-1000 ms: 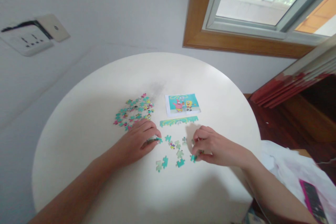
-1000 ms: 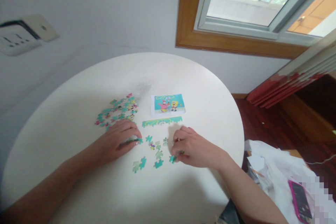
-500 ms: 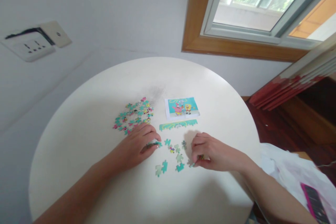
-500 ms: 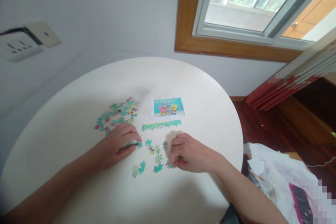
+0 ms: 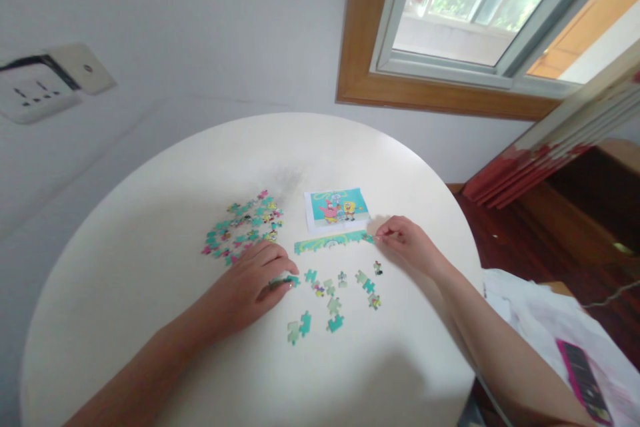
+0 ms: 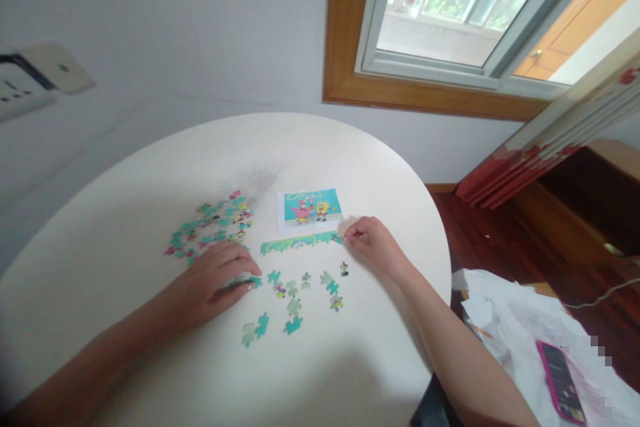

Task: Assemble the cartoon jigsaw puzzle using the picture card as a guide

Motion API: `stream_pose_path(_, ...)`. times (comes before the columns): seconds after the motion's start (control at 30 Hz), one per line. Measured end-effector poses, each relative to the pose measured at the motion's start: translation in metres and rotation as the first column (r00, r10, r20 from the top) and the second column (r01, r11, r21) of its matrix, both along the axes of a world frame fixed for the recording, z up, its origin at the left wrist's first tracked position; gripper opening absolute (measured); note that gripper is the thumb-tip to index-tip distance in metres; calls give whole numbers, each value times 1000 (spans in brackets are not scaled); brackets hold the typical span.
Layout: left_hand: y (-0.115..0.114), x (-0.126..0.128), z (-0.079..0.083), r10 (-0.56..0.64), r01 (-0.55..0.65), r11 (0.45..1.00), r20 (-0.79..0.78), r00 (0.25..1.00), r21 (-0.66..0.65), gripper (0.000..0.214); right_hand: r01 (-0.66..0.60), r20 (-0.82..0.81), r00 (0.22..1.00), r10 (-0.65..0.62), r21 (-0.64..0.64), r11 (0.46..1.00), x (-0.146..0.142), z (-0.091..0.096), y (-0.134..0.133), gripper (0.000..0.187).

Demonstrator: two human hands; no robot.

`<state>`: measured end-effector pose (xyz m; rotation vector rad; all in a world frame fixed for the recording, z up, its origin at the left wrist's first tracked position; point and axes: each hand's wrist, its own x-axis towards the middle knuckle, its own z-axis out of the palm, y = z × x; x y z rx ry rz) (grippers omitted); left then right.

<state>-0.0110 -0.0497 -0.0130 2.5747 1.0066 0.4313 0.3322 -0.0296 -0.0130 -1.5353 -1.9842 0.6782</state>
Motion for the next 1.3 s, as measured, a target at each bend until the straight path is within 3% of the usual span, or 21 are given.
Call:
stream_pose_path(0.2, 1, -2, -3, -8, 8, 1000, -1, 1000, 4, 16, -5, -55, 998, 2, -59, 998, 0, -7, 0, 16)
stream_pose_path(0.4, -1, 1, 2, 24, -25, 1000, 41, 999, 18, 17, 0, -172, 985, -22, -130, 991, -6, 8, -8, 19)
stream_pose_path(0.53, -7, 15, 7, 107, -121, 989, 164, 981, 79, 17, -70, -287, 957, 35, -112, 991, -32, 26, -20, 21)
stream_pose_path(0.77, -24, 37, 14, 121, -106, 992, 313, 942, -63, 14, -258, -330, 916, 229, -48, 965, -87, 43, -33, 11)
stream_pose_path(1.03, -17, 27, 12, 203, -177, 978, 341, 918, -106, 18, -280, -257, 928, 271, 2, 960, -110, 25, -36, 11)
stream_pose_path(1.3, -5, 15, -2, 348, -358, 933, 171, 922, 34, 16, -280, 80, 959, 273, 84, 956, -101, 15, -34, 16)
